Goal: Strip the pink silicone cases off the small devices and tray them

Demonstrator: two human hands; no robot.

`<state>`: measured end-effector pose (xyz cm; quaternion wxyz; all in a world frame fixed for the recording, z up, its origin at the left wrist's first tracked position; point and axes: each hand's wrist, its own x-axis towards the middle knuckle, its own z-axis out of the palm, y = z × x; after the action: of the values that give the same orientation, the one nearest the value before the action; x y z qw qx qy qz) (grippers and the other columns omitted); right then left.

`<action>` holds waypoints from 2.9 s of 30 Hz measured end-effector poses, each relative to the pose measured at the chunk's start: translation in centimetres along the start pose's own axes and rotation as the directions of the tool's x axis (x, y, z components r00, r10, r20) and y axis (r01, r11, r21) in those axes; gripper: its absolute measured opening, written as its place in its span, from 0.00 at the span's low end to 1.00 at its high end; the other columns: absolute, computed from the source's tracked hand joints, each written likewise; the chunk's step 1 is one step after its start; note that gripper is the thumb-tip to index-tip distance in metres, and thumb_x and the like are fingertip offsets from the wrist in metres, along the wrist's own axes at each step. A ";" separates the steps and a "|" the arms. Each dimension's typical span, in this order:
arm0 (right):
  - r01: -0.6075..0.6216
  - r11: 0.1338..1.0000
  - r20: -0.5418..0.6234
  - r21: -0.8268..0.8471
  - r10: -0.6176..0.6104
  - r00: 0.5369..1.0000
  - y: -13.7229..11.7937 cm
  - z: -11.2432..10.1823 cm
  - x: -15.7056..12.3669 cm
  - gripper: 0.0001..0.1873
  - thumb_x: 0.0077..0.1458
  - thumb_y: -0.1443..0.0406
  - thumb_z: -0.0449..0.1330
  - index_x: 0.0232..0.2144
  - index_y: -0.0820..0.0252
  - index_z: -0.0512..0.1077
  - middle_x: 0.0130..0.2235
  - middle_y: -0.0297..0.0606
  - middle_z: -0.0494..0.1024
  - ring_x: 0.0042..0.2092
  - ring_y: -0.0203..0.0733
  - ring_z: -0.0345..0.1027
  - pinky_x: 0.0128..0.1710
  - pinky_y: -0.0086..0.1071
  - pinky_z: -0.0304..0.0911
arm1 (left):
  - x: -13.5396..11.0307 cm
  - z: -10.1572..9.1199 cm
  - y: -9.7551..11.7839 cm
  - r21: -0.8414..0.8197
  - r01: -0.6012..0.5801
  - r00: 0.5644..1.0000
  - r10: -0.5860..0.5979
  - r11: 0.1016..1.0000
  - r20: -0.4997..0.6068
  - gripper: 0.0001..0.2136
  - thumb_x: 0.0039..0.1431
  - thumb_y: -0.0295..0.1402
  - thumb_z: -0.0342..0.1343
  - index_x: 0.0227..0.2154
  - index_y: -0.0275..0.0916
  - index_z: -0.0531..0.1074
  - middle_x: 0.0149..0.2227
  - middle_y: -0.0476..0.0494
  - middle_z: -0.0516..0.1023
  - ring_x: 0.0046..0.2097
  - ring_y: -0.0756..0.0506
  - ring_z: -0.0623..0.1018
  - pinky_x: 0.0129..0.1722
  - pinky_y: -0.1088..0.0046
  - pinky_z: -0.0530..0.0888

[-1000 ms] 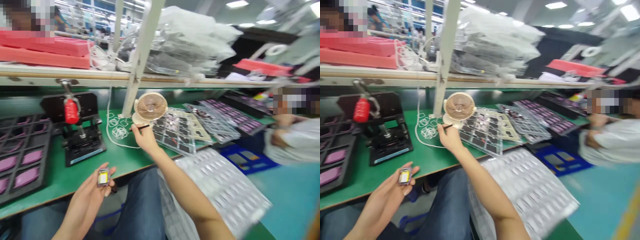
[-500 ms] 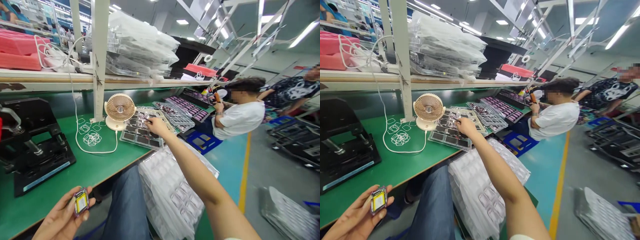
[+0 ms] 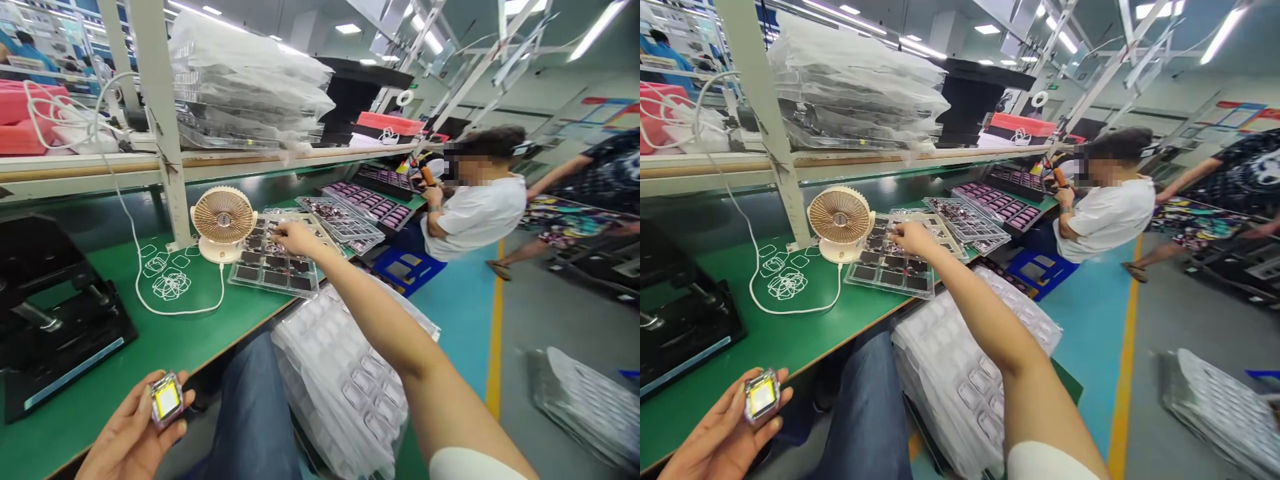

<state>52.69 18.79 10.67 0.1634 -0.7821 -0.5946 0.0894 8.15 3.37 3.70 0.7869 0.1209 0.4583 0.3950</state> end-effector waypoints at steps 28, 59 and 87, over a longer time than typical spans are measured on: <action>-0.299 0.141 0.329 0.944 -0.307 0.893 -19.5 13.0 -22.1 0.18 0.61 0.49 0.72 0.42 0.56 0.81 0.33 0.37 0.81 0.23 0.27 0.46 0.21 0.28 0.42 | 0.7 0.1 1.5 -0.256 -0.582 0.795 0.606 0.772 0.020 0.14 0.63 0.36 0.70 0.51 0.46 0.83 0.53 0.40 0.84 0.58 0.34 0.83 0.52 0.58 0.83; -0.397 -0.071 0.369 0.915 -0.254 0.894 -23.6 16.1 -25.0 0.21 0.52 0.49 0.77 0.29 0.59 0.78 0.23 0.31 0.73 0.23 0.28 0.51 0.23 0.26 0.48 | 0.2 -1.5 -0.7 -0.002 -0.841 0.541 0.841 0.541 0.027 0.12 0.56 0.35 0.75 0.43 0.50 0.85 0.49 0.43 0.74 0.59 0.34 0.78 0.59 0.49 0.80; 0.318 0.795 -0.103 0.517 -0.311 0.945 -14.3 12.9 -27.5 0.12 0.66 0.57 0.61 0.31 0.53 0.72 0.27 0.33 0.74 0.27 0.36 0.66 0.30 0.32 0.58 | -1.9 -1.8 -1.6 0.082 -0.258 0.947 0.268 0.963 -0.174 0.21 0.50 0.43 0.77 0.46 0.46 0.84 0.54 0.39 0.86 0.53 0.31 0.86 0.43 0.66 0.87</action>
<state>27.92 -2.28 2.35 0.3876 -0.5982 -0.6675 0.2152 7.00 0.64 3.06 0.6777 0.1668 0.5200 0.4925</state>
